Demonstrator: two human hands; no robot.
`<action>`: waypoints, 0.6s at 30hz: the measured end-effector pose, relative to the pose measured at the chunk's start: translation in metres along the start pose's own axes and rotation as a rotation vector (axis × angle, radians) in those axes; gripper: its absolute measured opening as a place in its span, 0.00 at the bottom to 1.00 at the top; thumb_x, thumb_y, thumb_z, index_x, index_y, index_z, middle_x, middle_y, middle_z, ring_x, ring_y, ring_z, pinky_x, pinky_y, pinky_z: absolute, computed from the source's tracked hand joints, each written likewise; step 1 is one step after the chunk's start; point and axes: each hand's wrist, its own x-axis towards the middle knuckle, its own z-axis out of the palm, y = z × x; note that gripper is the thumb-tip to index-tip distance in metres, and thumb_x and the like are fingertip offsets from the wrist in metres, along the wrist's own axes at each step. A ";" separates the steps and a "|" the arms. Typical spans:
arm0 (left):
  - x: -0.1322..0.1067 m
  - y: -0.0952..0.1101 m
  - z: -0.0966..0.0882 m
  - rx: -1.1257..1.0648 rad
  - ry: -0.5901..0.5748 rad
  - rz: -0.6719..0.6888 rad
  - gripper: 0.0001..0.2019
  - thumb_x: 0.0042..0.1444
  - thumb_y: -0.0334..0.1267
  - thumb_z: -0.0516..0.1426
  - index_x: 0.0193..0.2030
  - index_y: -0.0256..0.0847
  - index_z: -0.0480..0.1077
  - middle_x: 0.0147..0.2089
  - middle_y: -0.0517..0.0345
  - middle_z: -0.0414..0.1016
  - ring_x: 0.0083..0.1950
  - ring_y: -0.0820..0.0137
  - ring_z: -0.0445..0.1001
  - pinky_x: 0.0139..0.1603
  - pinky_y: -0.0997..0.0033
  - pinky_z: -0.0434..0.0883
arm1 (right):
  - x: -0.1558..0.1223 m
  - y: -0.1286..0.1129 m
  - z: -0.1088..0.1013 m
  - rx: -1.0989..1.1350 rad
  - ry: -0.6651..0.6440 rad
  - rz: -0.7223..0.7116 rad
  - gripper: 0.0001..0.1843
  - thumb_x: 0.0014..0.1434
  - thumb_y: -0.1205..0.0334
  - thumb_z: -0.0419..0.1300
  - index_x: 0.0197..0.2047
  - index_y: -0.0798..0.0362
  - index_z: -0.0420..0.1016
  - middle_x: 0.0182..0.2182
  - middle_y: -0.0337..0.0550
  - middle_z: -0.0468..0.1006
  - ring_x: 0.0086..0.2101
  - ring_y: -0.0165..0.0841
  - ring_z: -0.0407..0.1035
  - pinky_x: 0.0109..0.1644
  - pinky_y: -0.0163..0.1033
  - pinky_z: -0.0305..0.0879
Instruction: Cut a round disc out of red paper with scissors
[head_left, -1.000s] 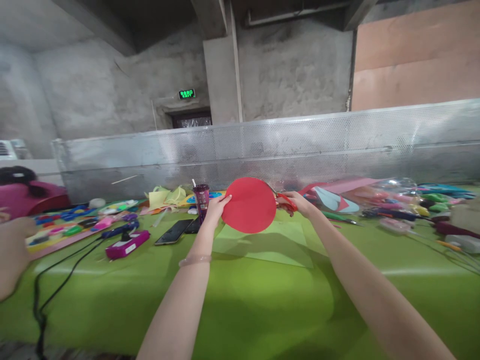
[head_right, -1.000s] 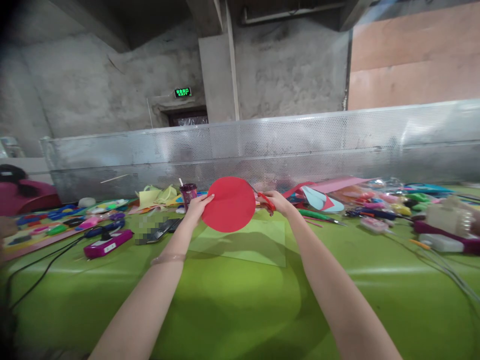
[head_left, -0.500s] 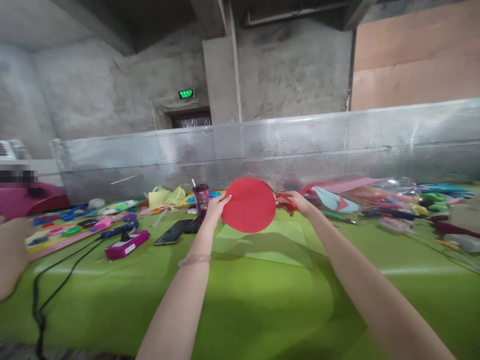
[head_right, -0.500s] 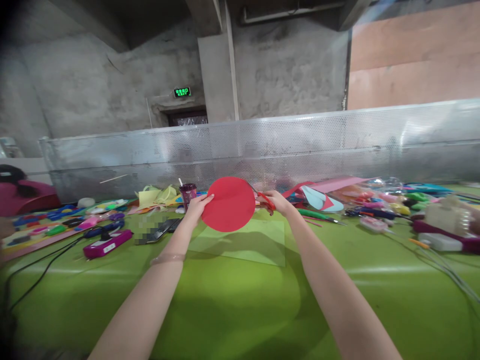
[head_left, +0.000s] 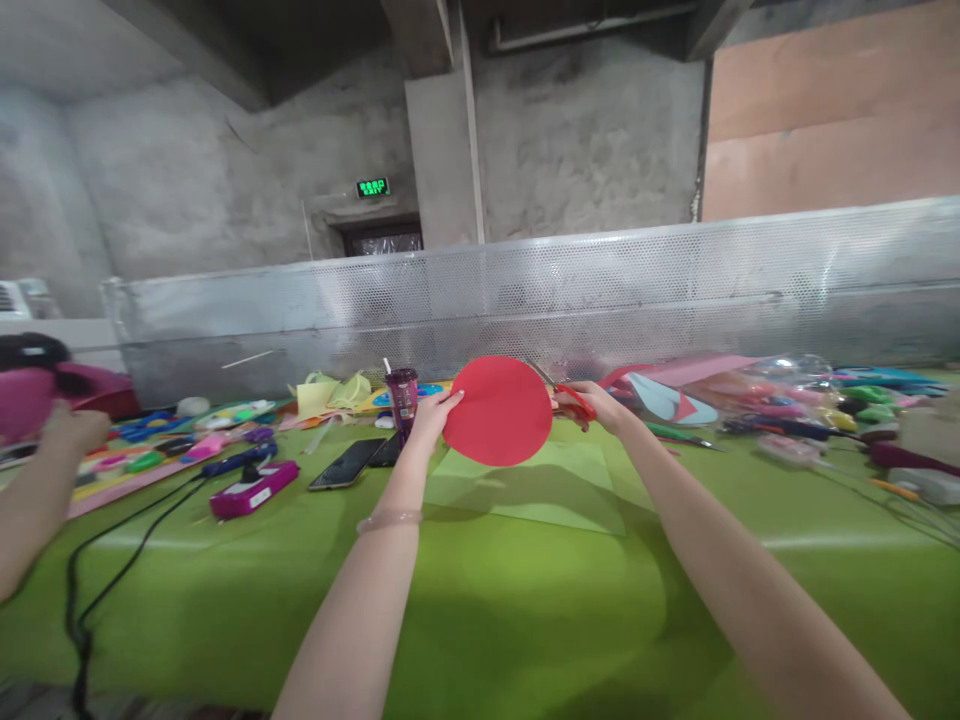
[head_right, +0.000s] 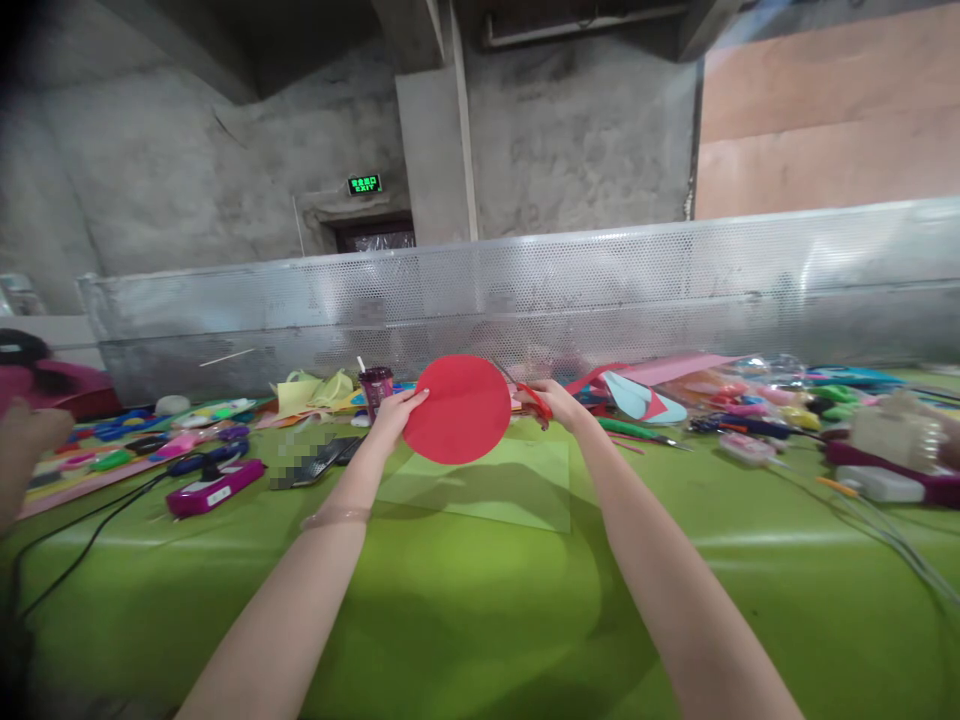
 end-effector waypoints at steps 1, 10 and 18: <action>0.000 0.000 0.000 -0.004 -0.004 -0.002 0.20 0.40 0.48 0.63 0.39 0.39 0.74 0.39 0.51 0.77 0.42 0.60 0.74 0.46 0.61 0.68 | 0.000 0.000 0.000 -0.004 -0.004 0.005 0.15 0.47 0.51 0.60 0.23 0.55 0.64 0.14 0.34 0.64 0.12 0.23 0.55 0.13 0.31 0.54; -0.003 0.004 0.003 -0.005 -0.004 -0.042 0.20 0.39 0.48 0.63 0.38 0.39 0.75 0.38 0.51 0.77 0.41 0.59 0.74 0.45 0.61 0.69 | 0.002 0.003 -0.001 -0.014 -0.024 -0.009 0.14 0.48 0.53 0.59 0.24 0.55 0.64 0.15 0.34 0.64 0.12 0.23 0.55 0.13 0.31 0.54; 0.004 -0.005 -0.002 0.088 0.012 0.024 0.20 0.41 0.49 0.62 0.39 0.40 0.74 0.39 0.51 0.77 0.43 0.59 0.73 0.46 0.61 0.67 | 0.003 0.006 -0.003 -0.013 -0.024 -0.019 0.14 0.48 0.52 0.58 0.23 0.55 0.66 0.13 0.33 0.63 0.12 0.24 0.55 0.13 0.31 0.53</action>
